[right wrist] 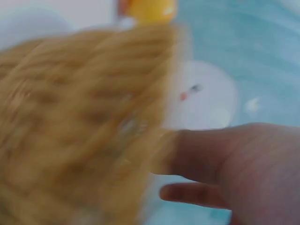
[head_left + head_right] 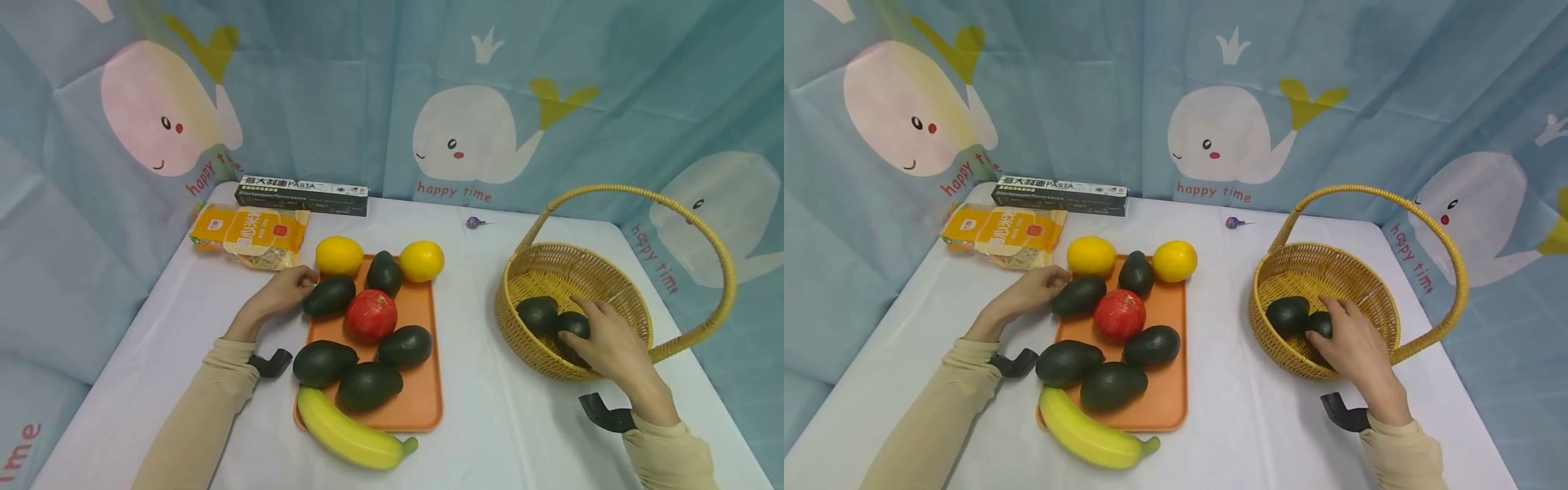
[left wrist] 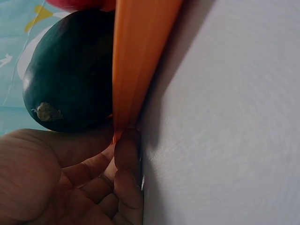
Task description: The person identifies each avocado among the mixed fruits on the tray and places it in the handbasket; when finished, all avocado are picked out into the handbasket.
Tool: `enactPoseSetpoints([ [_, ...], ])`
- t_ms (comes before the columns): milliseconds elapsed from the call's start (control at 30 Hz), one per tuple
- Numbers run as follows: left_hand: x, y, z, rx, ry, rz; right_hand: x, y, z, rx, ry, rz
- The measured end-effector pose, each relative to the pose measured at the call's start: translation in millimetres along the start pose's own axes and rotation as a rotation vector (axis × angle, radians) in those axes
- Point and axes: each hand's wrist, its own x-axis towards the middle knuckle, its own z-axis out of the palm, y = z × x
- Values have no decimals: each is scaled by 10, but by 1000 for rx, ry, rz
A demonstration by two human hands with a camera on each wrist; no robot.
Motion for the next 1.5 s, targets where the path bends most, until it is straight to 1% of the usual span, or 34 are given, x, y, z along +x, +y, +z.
enactPoseSetpoints([
  [33, -1, -1, -1, -1, -2, -2, -10, -85, -21, 9, 57, -16],
  [67, -4, 0, -4, -2, -4, -3, -18, -184, -34, 25, 124, -49],
  [133, -5, 4, -8, -6, -5, -4, -22, -411, -32, 66, 260, -160],
  [167, -6, 8, -10, -9, -6, -4, -17, -531, -8, 87, 325, -233],
  [200, -4, 8, -9, -12, -7, -3, -13, -650, 22, 100, 363, -303],
  [267, 1, 9, -2, -18, -8, -2, -1, -869, 128, 107, 405, -454],
  [300, 2, 10, 4, -21, -7, 0, 5, -974, 190, 103, 400, -524],
  [367, 4, 9, 20, -24, -3, 7, 12, -1158, 329, 77, 356, -653],
  [467, 3, 3, 44, -32, 0, 14, 19, -1359, 527, 23, 242, -803],
  [533, -3, 2, 56, -36, -2, 13, 21, -1446, 649, -12, 183, -867],
  [600, -7, -1, 64, -36, -6, 8, 20, -1509, 751, -41, 148, -900],
  [700, -10, -1, 67, -31, -9, 1, 24, -1566, 868, -62, 130, -910],
  [867, -13, -4, 64, -29, -8, -17, 56, -1615, 969, -52, 155, -901],
  [967, -24, -6, 64, -38, -10, -31, 73, -1613, 980, -21, 177, -898],
  [1067, -32, -12, 66, -45, -11, -33, 73, -1566, 927, 43, 192, -875],
  [1167, -28, -22, 64, -46, -10, -26, 59, -1461, 782, 100, 237, -823],
  [1300, -13, -22, 42, -35, -8, -18, 52, -1220, 481, 119, 363, -730],
  [1367, -7, -15, 26, -30, -7, -18, 54, -1058, 304, 130, 421, -660],
  [1500, -3, 2, -5, -18, -11, -15, 61, -672, -41, 137, 501, -479],
])
